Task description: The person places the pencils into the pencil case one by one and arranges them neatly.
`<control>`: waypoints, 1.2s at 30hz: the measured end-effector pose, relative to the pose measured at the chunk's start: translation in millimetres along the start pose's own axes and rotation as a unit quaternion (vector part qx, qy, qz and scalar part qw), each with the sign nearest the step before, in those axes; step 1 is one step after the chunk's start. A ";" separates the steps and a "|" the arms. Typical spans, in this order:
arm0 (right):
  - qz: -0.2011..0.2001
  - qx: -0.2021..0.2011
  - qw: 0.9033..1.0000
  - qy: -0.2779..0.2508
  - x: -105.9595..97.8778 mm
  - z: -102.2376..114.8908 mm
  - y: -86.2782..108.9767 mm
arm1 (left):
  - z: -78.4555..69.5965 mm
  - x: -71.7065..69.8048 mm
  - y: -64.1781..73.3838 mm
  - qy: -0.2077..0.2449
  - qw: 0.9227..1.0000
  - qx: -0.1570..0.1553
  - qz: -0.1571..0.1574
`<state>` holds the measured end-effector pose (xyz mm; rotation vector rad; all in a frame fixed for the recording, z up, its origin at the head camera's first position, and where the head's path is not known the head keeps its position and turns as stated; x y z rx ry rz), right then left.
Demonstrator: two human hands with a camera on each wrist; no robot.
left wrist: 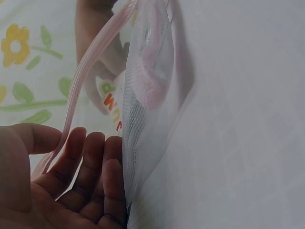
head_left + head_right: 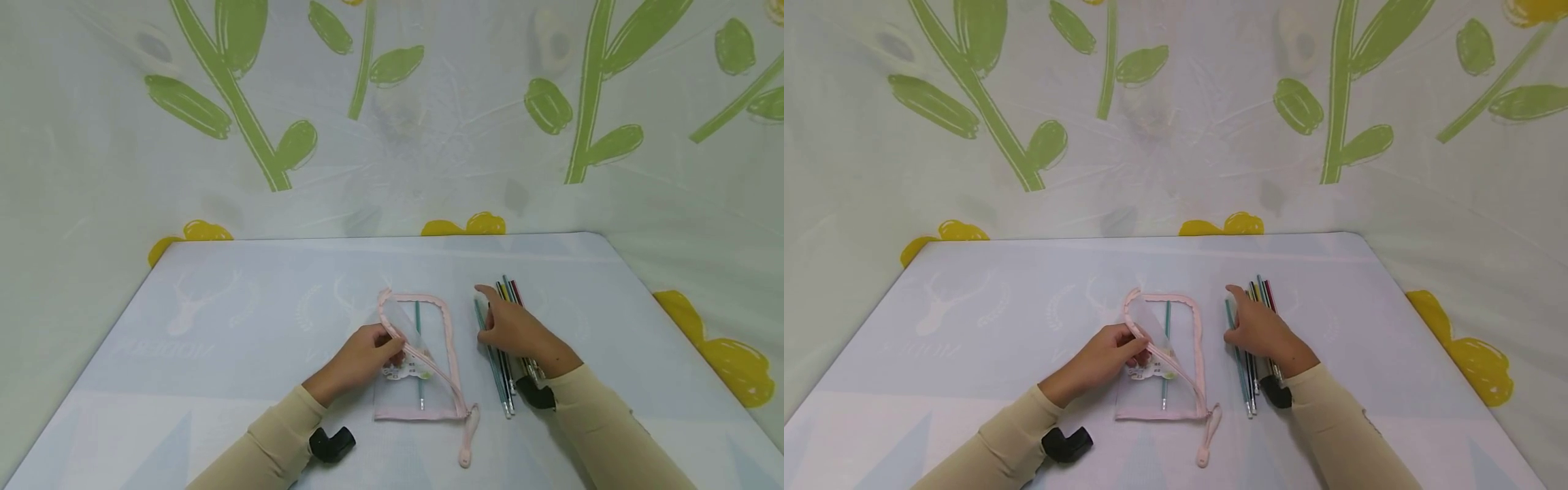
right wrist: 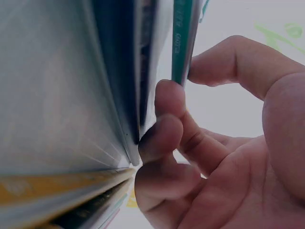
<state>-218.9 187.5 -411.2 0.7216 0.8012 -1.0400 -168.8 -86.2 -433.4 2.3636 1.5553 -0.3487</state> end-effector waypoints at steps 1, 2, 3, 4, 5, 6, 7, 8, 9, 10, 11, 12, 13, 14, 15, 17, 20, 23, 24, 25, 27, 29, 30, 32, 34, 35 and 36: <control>-0.001 -0.005 1.000 -0.009 -1.0 0.4 0.0 | 0.0 0.0 -0.1 0.000 1.000 0.000 0.001; -0.004 -0.007 1.000 -0.017 -1.8 0.5 0.0 | -0.1 0.1 -0.4 0.001 1.000 0.002 0.002; -0.005 -0.009 1.000 -0.024 -2.4 0.7 0.1 | 0.0 0.1 -0.6 0.001 1.000 0.002 0.003; -0.008 -0.012 0.999 -0.030 -3.2 1.1 0.4 | 0.1 0.1 -0.8 0.002 1.000 0.002 0.004; -0.010 -0.014 0.999 -0.033 -3.8 0.9 0.4 | 0.1 0.0 -0.9 0.002 1.000 0.004 0.005; -0.012 -0.016 0.999 -0.035 -4.3 0.9 0.4 | -0.2 -0.2 -0.8 0.002 1.000 0.005 0.006; -0.015 -0.018 0.999 -0.038 -4.9 1.0 0.6 | -0.5 -0.4 -0.7 0.002 1.000 0.006 0.006; -0.018 -0.016 0.999 -0.041 -5.5 1.0 0.6 | -0.9 -0.6 -0.6 0.003 1.000 0.006 0.007; -0.020 -0.017 0.999 -0.044 -6.2 1.2 0.7 | -1.1 -0.8 -0.4 0.003 1.000 0.005 0.007; -0.022 -0.018 0.999 -0.046 -6.9 1.2 0.6 | -1.5 -0.9 -0.2 0.005 1.000 0.005 0.007; -0.024 -0.017 0.998 -0.050 -7.6 1.2 0.4 | -2.0 -1.0 0.0 0.005 1.000 0.005 0.007; -0.025 -0.015 0.998 -0.055 -8.3 1.6 0.4 | -2.3 -1.0 0.1 0.006 1.000 0.005 0.007; -0.026 -0.013 0.998 -0.060 -9.0 1.9 0.4 | -2.5 -0.9 0.1 0.008 1.000 0.003 0.007; -0.025 -0.009 0.997 -0.067 -9.6 2.4 0.4 | -2.7 -0.9 0.1 0.009 1.000 0.001 0.007; -0.023 -0.005 0.997 -0.074 -9.9 2.4 0.3 | -3.1 -0.9 0.2 0.010 1.000 0.001 0.007; -0.019 0.002 0.996 -0.090 -10.4 3.1 0.4 | -3.5 -0.8 0.2 0.011 1.000 0.000 0.006; -0.013 0.006 0.994 -0.110 -11.1 4.0 0.3 | -4.1 -1.0 0.2 0.012 1.000 0.001 0.005; -0.016 0.003 0.993 -0.119 -12.3 4.4 0.1 | -4.3 -1.1 0.3 0.012 1.000 0.002 0.006; -0.018 0.002 0.992 -0.121 -12.8 4.4 0.1 | -4.7 -1.1 0.4 0.012 1.000 0.002 0.006; -0.019 0.000 0.992 -0.124 -13.4 4.4 0.1 | -5.0 -1.1 0.6 0.011 1.000 0.001 0.005; -0.023 0.002 0.991 -0.134 -15.0 3.9 0.3 | -5.0 -0.9 0.5 0.012 1.000 -0.001 0.003; -0.025 0.009 0.989 -0.145 -16.3 2.7 0.7 | -4.6 -0.4 -0.1 0.013 1.000 -0.003 0.000; -0.027 0.013 0.988 -0.152 -16.8 2.0 1.0 | -4.3 -0.2 -0.5 0.013 1.000 -0.003 -0.001; -0.033 0.020 0.985 -0.166 -17.5 0.7 1.2 | -3.2 0.3 -1.1 0.015 1.000 -0.005 -0.003; -0.040 0.022 0.983 -0.177 -17.4 0.1 1.1 | -2.3 0.7 -1.0 0.015 1.000 -0.010 -0.003; -0.043 0.021 0.982 -0.182 -17.4 0.6 1.1 | -1.9 0.9 -0.7 0.015 1.000 -0.013 -0.004; -0.047 0.020 0.981 -0.189 -17.3 1.0 0.8 | -1.6 1.0 -0.4 0.016 1.000 -0.015 -0.004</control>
Point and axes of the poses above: each hand's wrist, its own y-axis away from the middle knuckle, its own x-axis out of the palm, z = x × y, the point moved 2 cm from there along -y, towards the middle knuckle, and after that the axes turned 1 degree about -z, right-handed, at the moved point
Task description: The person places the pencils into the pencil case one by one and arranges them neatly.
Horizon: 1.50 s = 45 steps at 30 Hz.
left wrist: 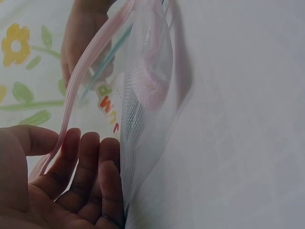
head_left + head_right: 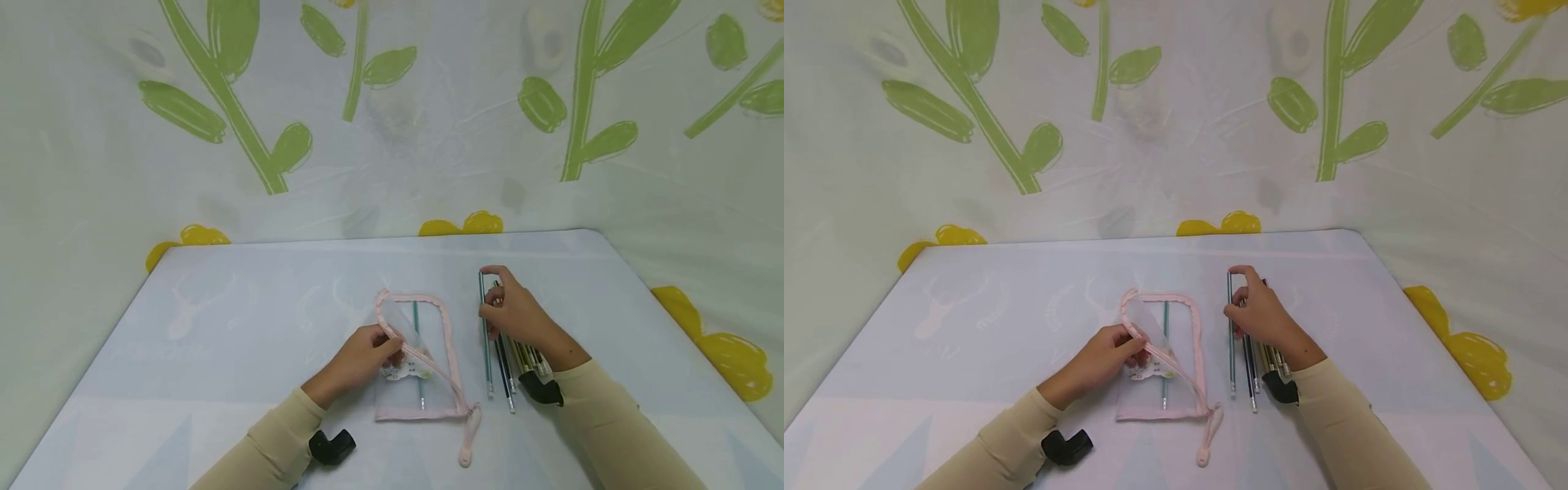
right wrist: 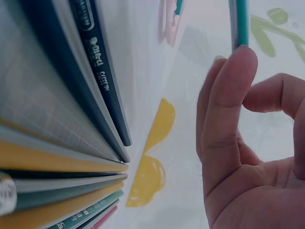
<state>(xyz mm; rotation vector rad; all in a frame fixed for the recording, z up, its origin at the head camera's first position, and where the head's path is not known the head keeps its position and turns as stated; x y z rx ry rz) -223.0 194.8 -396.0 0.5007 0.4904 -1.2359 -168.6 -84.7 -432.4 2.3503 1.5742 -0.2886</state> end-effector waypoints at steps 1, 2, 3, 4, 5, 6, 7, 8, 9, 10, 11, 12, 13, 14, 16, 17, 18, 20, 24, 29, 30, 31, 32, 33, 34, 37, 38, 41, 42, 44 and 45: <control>-0.003 -0.002 1.000 -0.005 0.1 0.4 -0.1 | 0.3 0.2 0.3 0.001 1.000 -0.004 0.000; -0.006 -0.006 1.000 -0.009 0.2 1.0 -0.2 | 0.8 0.4 0.4 0.001 1.000 -0.005 0.000; -0.009 -0.008 1.000 -0.015 0.3 1.5 -0.3 | 1.1 0.5 0.5 0.000 1.000 -0.006 0.000; -0.012 -0.009 1.000 -0.020 0.5 1.9 -0.4 | 1.5 0.5 0.7 0.000 1.000 -0.004 0.000; -0.014 -0.011 1.000 -0.024 0.6 2.1 -0.5 | 1.7 0.5 0.7 0.001 1.000 -0.004 0.001; -0.017 -0.013 0.999 -0.030 0.6 2.2 -0.6 | 1.7 0.5 0.7 0.000 1.000 -0.003 0.001; -0.019 -0.015 0.999 -0.034 0.6 2.5 -0.6 | 2.2 0.6 0.5 -0.001 1.000 -0.001 0.002; -0.022 -0.016 0.999 -0.037 0.6 2.9 -0.6 | 2.3 0.6 0.4 -0.002 1.000 0.001 0.002; -0.024 -0.018 0.999 -0.040 0.4 3.0 -0.5 | 2.2 0.5 0.3 -0.003 1.000 0.003 0.002; -0.027 -0.019 0.998 -0.044 0.3 3.4 -0.4 | 2.3 0.6 0.2 -0.003 1.000 0.004 0.003; -0.029 -0.020 0.998 -0.048 0.1 3.8 -0.3 | 2.1 0.8 -0.1 -0.004 1.000 0.003 0.002; -0.032 -0.021 0.998 -0.051 -0.2 4.1 -0.3 | 2.0 0.9 -0.2 -0.004 1.000 0.003 0.003; -0.033 -0.023 0.998 -0.055 -0.4 4.6 -0.2 | 1.9 1.1 -0.5 -0.003 1.000 0.003 0.003; -0.033 -0.025 0.997 -0.059 -0.7 4.9 -0.1 | 1.6 1.3 -0.7 -0.002 1.000 0.002 0.003; -0.035 -0.029 0.997 -0.068 -0.7 6.0 0.1 | 1.2 1.7 -0.9 -0.001 1.000 0.000 0.003; -0.036 -0.033 0.996 -0.073 -0.5 6.6 0.1 | 1.1 1.9 -1.0 0.000 1.000 0.000 0.003; -0.038 -0.038 0.996 -0.077 -0.4 7.7 0.4 | 0.8 2.1 -1.1 0.001 1.000 0.000 0.004; -0.042 -0.048 0.995 -0.082 -0.4 9.7 0.7 | 0.0 2.4 -1.6 0.000 1.000 0.002 0.005; -0.045 -0.059 0.993 -0.093 1.3 15.0 0.7 | -1.7 2.8 -2.2 -0.001 1.000 0.004 0.007; -0.032 -0.044 0.991 -0.125 8.9 21.5 -1.5 | -1.9 2.1 -1.3 0.000 1.000 0.001 0.008; -0.029 -0.040 0.990 -0.131 10.8 22.4 -1.9 | -1.8 1.8 -0.9 0.001 1.000 0.000 0.008; -0.027 -0.036 0.990 -0.136 11.9 22.9 -2.3 | -1.9 1.9 -0.9 0.003 1.000 0.000 0.008; -0.025 -0.035 0.989 -0.139 13.2 23.1 -2.9 | -2.2 1.8 -0.9 0.005 1.000 0.001 0.008; -0.023 -0.033 0.989 -0.142 14.5 23.1 -3.5 | -2.2 1.8 -0.9 0.008 1.000 0.001 0.008; -0.021 -0.032 0.989 -0.146 15.7 23.0 -3.9 | -2.3 1.8 -1.0 0.011 1.000 0.001 0.008; -0.017 -0.029 0.989 -0.146 19.5 22.1 -5.3 | -2.9 1.7 -0.8 0.018 1.000 0.001 0.009; -0.015 -0.028 0.989 -0.145 21.0 22.2 -6.1 | -3.0 1.5 -0.6 0.020 1.000 0.002 0.010; -0.009 -0.026 0.990 -0.142 25.3 23.3 -7.7 | -3.0 1.3 -0.3 0.029 0.999 0.002 0.014; -0.008 -0.025 0.990 -0.141 26.7 23.9 -8.2 | -2.9 1.3 -0.2 0.031 0.999 0.002 0.015; -0.005 -0.023 0.990 -0.139 29.5 24.9 -9.0 | -2.8 1.4 -0.1 0.037 0.999 0.003 0.016; -0.003 -0.021 0.990 -0.139 30.7 25.2 -9.3 | -2.8 1.5 -0.1 0.040 0.999 0.004 0.017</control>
Point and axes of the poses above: each hand's wrist, its own y-axis away from the middle knuckle, its own x-axis out of the palm, z = x × y, the point moved 2 cm from there along -y, towards the middle knuckle, and after that the axes turned 1 degree about -z, right-handed, at the moved point
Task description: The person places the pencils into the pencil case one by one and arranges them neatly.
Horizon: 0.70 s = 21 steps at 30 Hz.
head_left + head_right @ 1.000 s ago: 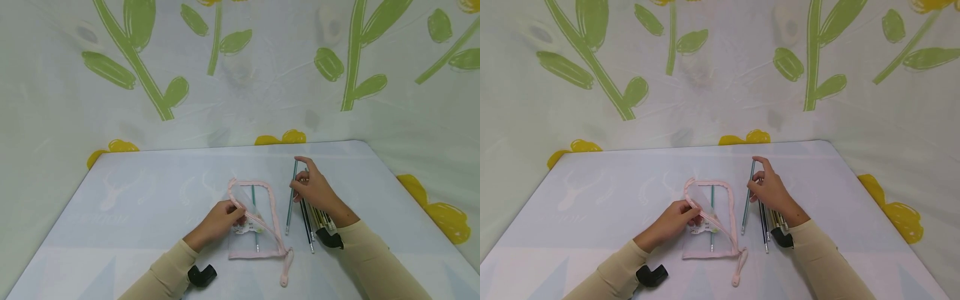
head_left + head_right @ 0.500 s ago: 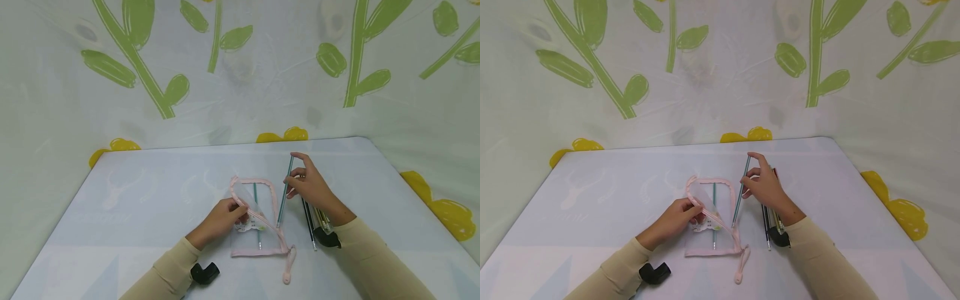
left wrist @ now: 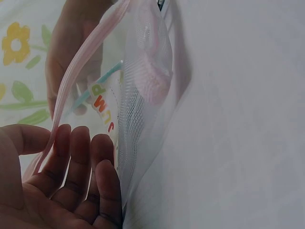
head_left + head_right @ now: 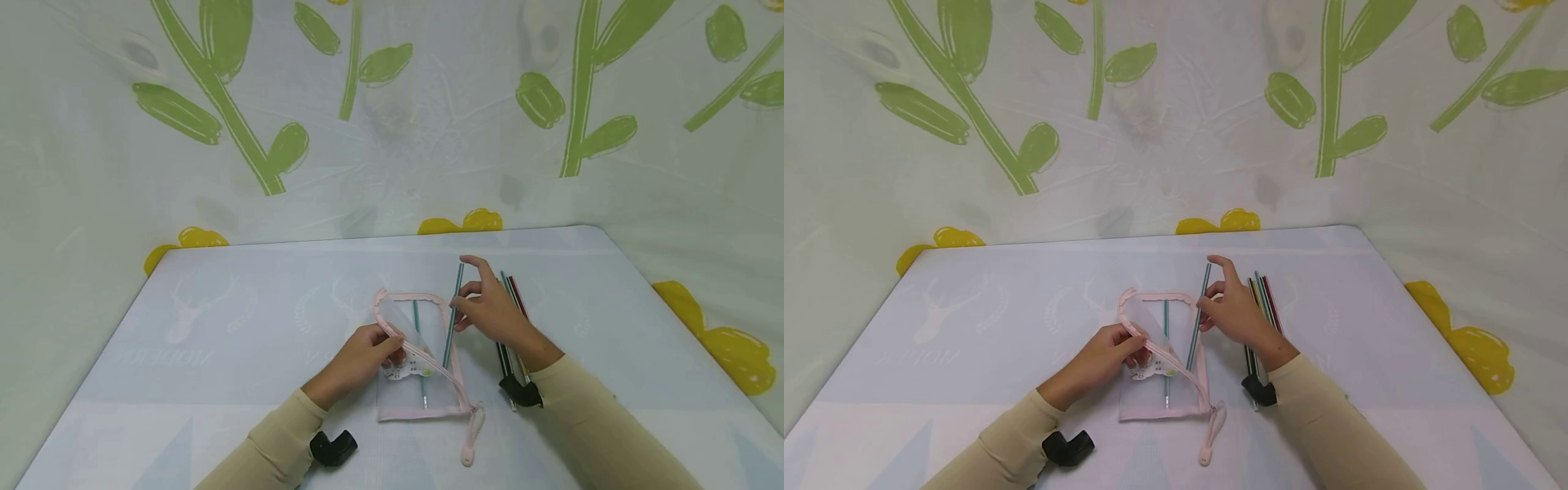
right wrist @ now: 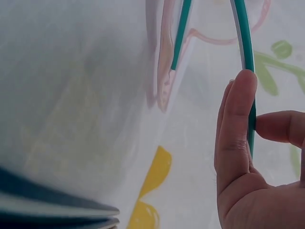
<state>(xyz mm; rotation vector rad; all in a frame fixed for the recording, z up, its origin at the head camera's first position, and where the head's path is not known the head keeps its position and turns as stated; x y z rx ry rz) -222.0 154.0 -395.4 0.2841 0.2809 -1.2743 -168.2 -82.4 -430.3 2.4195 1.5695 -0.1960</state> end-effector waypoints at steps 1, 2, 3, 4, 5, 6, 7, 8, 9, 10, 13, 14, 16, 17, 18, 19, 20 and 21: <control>0.003 0.002 1.000 0.001 1.5 -0.4 -0.3 | 0.2 -0.1 0.1 0.001 1.000 0.001 0.000; 0.005 0.003 1.000 0.002 2.9 -0.9 -0.6 | 0.3 -0.1 0.1 0.001 1.000 0.001 -0.001; 0.008 0.005 1.000 0.002 4.2 -1.3 -0.9 | 0.4 -0.1 0.1 0.000 1.000 0.002 -0.002; 0.011 0.007 1.000 0.001 5.5 -1.8 -1.1 | 0.4 -0.1 0.1 -0.001 1.000 0.002 -0.002; 0.014 0.009 1.000 0.000 6.7 -2.5 -1.3 | 0.5 -0.1 0.0 -0.001 1.000 0.002 -0.002; 0.018 0.010 1.000 -0.001 8.0 -3.2 -1.5 | 0.6 -0.2 -0.1 -0.002 1.000 0.003 -0.003; 0.020 0.012 1.000 -0.001 9.1 -4.0 -1.5 | 0.6 -0.2 -0.1 -0.002 1.000 0.002 -0.003; 0.022 0.015 1.000 0.000 10.2 -4.5 -1.3 | 0.7 -0.2 -0.2 -0.002 1.000 0.002 -0.002; 0.023 0.018 1.000 0.002 11.2 -5.0 -1.0 | 0.9 -0.1 -0.3 -0.002 1.000 0.002 -0.002; 0.024 0.021 0.999 0.004 12.2 -5.3 -0.7 | 0.9 -0.2 -0.3 -0.002 1.000 0.002 -0.002; 0.024 0.028 0.999 0.013 14.8 -5.2 0.7 | 1.0 -0.3 -0.4 -0.006 1.000 0.004 -0.002; 0.024 0.029 0.999 0.016 15.7 -4.7 1.0 | 1.3 -0.2 -0.5 -0.007 1.000 0.004 -0.002; 0.028 0.034 0.999 0.022 17.2 -4.6 1.5 | 1.6 0.2 -0.7 -0.009 1.000 0.005 -0.001; 0.030 0.036 0.999 0.023 17.8 -4.7 1.8 | 1.9 0.6 -0.9 -0.008 1.000 0.006 0.000; 0.033 0.038 0.998 0.025 18.3 -5.0 2.0 | 2.0 1.0 -1.0 -0.007 1.000 0.007 0.001; 0.035 0.040 0.998 0.027 18.9 -5.3 2.2 | 2.2 1.5 -1.1 -0.006 1.000 0.009 0.003; 0.038 0.042 0.998 0.028 19.3 -5.7 2.4 | 2.2 1.8 -1.1 -0.004 1.000 0.010 0.005; 0.040 0.043 0.998 0.027 19.4 -6.0 2.7 | 2.2 2.2 -1.1 -0.001 1.000 0.012 0.007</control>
Point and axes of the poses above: each hand's wrist, its own y-axis away from the middle knuckle, its own x-axis out of the palm, z = x × y, the point moved 2 cm from there along -y, towards the middle knuckle, and after that the axes turned 1 degree about -z, right-handed, at the moved point
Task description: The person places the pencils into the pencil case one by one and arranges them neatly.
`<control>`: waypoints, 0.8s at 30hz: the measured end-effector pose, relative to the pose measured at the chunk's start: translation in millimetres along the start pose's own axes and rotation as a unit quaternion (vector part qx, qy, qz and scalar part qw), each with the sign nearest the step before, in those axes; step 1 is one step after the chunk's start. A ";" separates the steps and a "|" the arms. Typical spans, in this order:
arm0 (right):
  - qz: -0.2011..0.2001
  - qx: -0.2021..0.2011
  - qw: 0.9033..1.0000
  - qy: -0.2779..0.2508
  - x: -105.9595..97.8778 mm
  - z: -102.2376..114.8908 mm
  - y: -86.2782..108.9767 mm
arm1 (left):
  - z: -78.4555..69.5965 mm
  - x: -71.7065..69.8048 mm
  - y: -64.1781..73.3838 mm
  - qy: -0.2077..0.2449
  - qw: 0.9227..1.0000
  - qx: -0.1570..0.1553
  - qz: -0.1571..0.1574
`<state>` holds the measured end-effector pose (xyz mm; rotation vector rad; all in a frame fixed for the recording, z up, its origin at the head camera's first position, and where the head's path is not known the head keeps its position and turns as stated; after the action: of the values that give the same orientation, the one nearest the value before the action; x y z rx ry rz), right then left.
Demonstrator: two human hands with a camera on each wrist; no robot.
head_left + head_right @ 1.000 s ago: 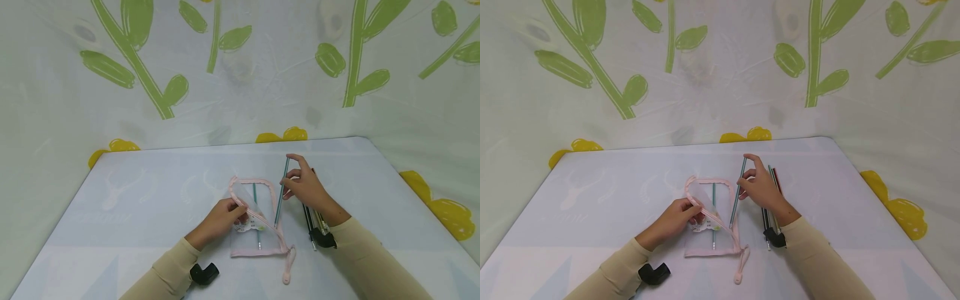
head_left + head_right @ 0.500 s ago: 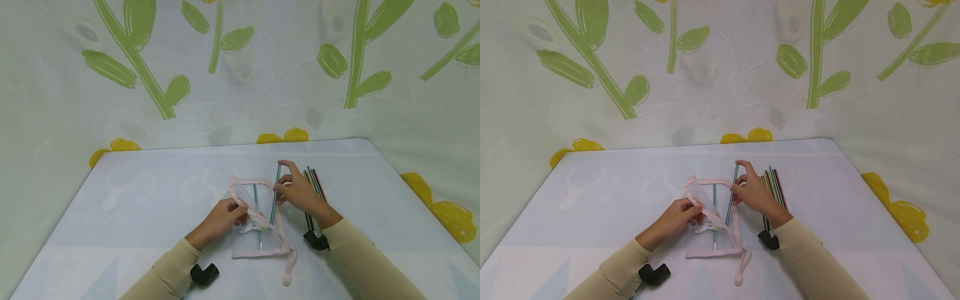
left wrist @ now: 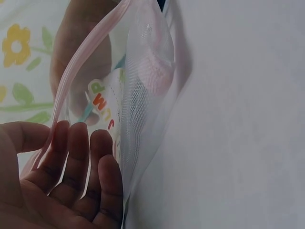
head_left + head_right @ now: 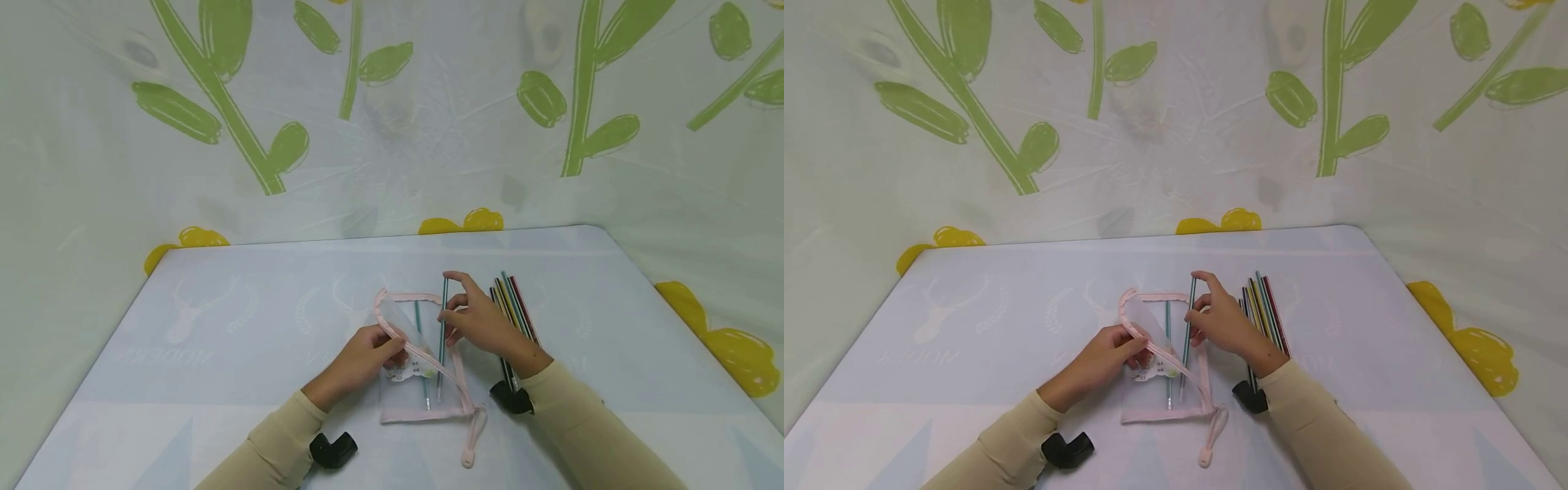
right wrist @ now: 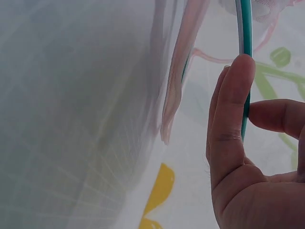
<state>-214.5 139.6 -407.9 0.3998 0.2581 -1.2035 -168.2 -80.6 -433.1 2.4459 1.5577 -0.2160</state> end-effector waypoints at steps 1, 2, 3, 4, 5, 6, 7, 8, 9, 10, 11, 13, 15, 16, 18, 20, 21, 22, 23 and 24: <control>0.002 0.000 1.000 -0.001 0.4 0.0 0.2 | -0.1 0.1 0.4 0.002 1.000 0.001 0.002; 0.004 0.000 1.000 -0.003 0.6 0.0 0.5 | -0.3 0.4 0.9 0.004 1.000 0.003 0.005; 0.005 0.000 1.000 -0.003 0.6 -0.1 0.8 | -0.4 0.6 1.2 0.006 1.000 0.004 0.006; 0.006 0.000 1.000 -0.005 0.8 -0.1 1.1 | -0.4 0.9 1.5 0.007 1.000 0.005 0.007; 0.008 -0.001 1.000 -0.007 0.8 -0.3 1.3 | -0.5 1.2 1.7 0.009 1.000 0.006 0.008; 0.010 -0.002 1.000 -0.008 0.7 -0.5 1.6 | -0.5 1.5 1.8 0.010 1.000 0.007 0.008; 0.012 -0.003 1.000 -0.008 0.7 -0.6 1.7 | -0.5 1.8 1.9 0.010 1.000 0.007 0.009; 0.014 -0.003 1.000 -0.008 0.7 -0.8 1.8 | -0.5 2.1 1.9 0.011 1.000 0.008 0.009; 0.016 -0.003 1.000 -0.010 0.7 -1.0 1.7 | -0.5 2.4 1.8 0.012 1.000 0.009 0.010; 0.018 -0.004 1.000 -0.011 0.7 -1.3 1.7 | -0.5 2.6 1.7 0.012 1.000 0.009 0.011; 0.020 -0.003 1.000 -0.011 0.4 -1.6 1.6 | -0.7 2.9 1.6 0.013 1.000 0.010 0.013; 0.025 -0.004 1.000 -0.009 0.2 -2.1 1.5 | -0.9 3.2 1.5 0.015 1.000 0.011 0.015; 0.031 -0.004 0.999 -0.006 -0.4 -3.0 1.3 | -1.2 3.4 1.6 0.016 1.000 0.012 0.017; 0.035 -0.005 0.999 -0.003 -0.8 -3.3 1.2 | -1.3 3.4 1.6 0.016 1.000 0.012 0.017; 0.045 -0.003 0.999 0.000 -1.3 -4.2 1.0 | -1.5 3.5 1.8 0.016 1.000 0.012 0.017; 0.051 0.003 0.999 0.005 -1.6 -4.9 0.6 | -1.5 3.6 1.9 0.014 1.000 0.011 0.015; 0.056 0.006 0.998 0.008 -1.7 -5.0 0.6 | -1.5 3.7 1.9 0.013 1.000 0.011 0.015; 0.060 0.008 0.998 0.010 -1.8 -5.1 0.4 | -1.4 3.7 1.8 0.013 1.000 0.011 0.016; 0.063 0.011 0.998 0.012 -2.0 -5.2 0.3 | -1.4 3.8 1.8 0.012 1.000 0.011 0.016; 0.064 0.013 0.998 0.015 -2.0 -5.1 0.1 | -1.4 3.8 1.8 0.012 1.000 0.011 0.016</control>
<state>-215.0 143.6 -411.6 0.4501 0.2394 -1.0769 -165.0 -77.6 -432.6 2.4983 1.5316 -0.2009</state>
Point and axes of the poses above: each hand's wrist, its own y-axis away from the middle knuckle, its own x-axis out of the palm, z = x × y, the point moved 2 cm from there along -y, towards the middle knuckle, and after that the axes turned 1 degree about -z, right-handed, at the moved point
